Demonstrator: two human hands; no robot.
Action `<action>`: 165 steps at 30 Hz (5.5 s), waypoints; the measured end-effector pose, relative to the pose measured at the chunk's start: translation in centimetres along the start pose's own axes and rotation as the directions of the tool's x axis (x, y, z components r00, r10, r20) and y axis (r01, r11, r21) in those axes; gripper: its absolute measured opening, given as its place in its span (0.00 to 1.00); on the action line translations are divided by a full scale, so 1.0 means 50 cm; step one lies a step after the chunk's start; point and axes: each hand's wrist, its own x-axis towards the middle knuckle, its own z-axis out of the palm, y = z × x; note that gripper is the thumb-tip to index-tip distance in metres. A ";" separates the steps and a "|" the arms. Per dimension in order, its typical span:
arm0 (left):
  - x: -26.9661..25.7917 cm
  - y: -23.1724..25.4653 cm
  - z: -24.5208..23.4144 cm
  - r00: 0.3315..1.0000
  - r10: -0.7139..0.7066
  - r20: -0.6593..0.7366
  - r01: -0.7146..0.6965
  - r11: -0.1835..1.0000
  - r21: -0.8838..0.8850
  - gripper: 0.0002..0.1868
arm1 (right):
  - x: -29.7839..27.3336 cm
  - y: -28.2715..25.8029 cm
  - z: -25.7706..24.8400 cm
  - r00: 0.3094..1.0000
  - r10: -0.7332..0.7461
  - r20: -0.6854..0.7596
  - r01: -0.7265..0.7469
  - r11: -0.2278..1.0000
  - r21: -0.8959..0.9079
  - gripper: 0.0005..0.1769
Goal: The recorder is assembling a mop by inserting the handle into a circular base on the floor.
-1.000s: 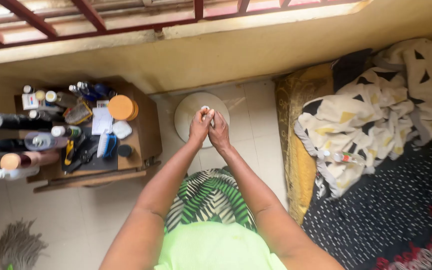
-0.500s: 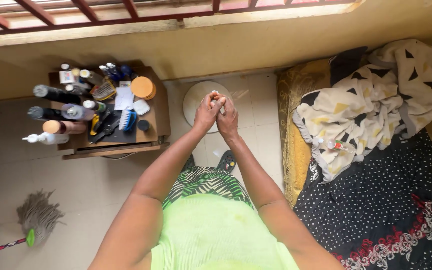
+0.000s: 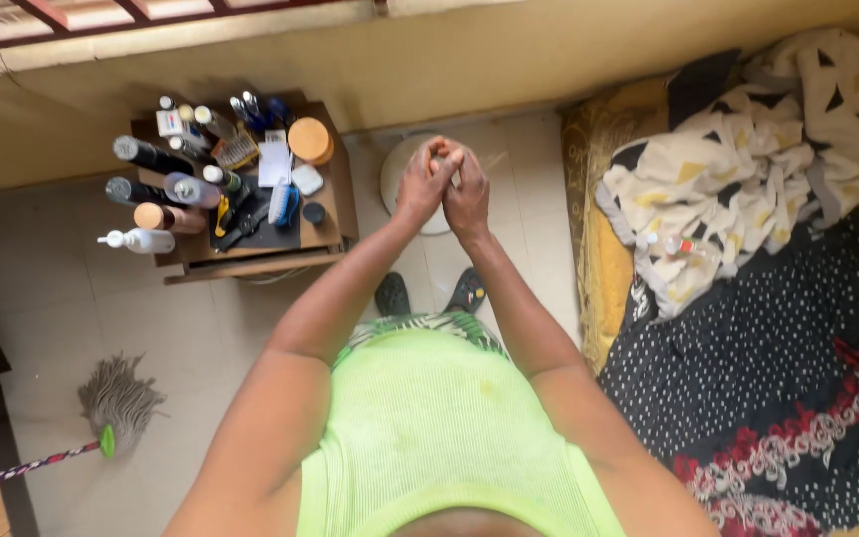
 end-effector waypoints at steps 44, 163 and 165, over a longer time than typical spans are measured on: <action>-0.360 0.081 -0.210 0.834 0.083 -0.546 -0.002 0.989 0.148 0.25 | -0.136 -0.175 0.027 0.811 -0.253 0.527 0.131 0.957 0.258 0.09; -1.227 -0.507 -1.909 -0.006 -0.136 -0.991 0.393 0.911 -0.127 0.30 | -1.078 -1.214 1.699 -0.112 -0.752 0.650 0.159 0.632 0.758 0.12; -1.220 -0.513 -1.932 -0.018 -0.144 -0.989 0.358 0.923 -0.141 0.31 | -1.073 -1.226 1.722 -0.125 -0.756 0.643 0.146 0.627 0.765 0.12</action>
